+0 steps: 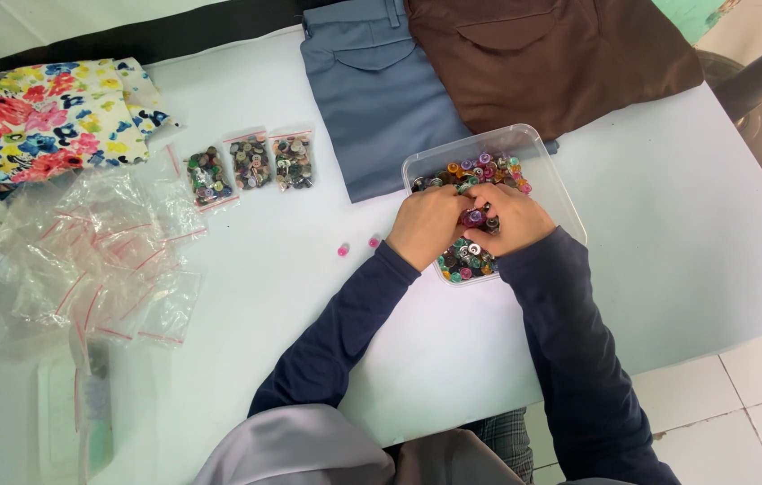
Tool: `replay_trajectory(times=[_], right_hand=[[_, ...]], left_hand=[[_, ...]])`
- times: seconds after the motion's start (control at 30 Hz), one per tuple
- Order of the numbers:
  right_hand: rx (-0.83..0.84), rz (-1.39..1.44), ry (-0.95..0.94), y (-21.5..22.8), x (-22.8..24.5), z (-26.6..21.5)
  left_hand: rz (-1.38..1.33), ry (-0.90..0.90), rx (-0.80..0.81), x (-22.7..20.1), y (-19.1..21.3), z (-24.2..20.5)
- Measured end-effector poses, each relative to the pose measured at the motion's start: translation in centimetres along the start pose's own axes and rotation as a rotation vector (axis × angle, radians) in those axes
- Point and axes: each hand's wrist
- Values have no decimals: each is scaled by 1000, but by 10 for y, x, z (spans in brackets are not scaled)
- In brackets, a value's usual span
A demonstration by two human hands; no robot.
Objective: Sorting colorful buttons from a container and placing them into small plastic bags
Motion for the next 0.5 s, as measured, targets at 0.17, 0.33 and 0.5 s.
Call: replay_trajectory(times=[0.17,0.33,0.5], right_hand=[[51,-116,-110,-11,-5,0],[12,-269,-151,-7,-19,3],[-101,-206,-88,2,-9,3]], left_hand=[[49,1,-10,7,-21,2],[55,4,-25,2,-7,1],[11,10,-38,-3,6,-2]])
Point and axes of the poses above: each hand's wrist, its own z-axis towards the middle knuckle, its own y-axis out of the back of the hand, x = y × z, and after that the axes turned 6 degrees about -y, right-handed
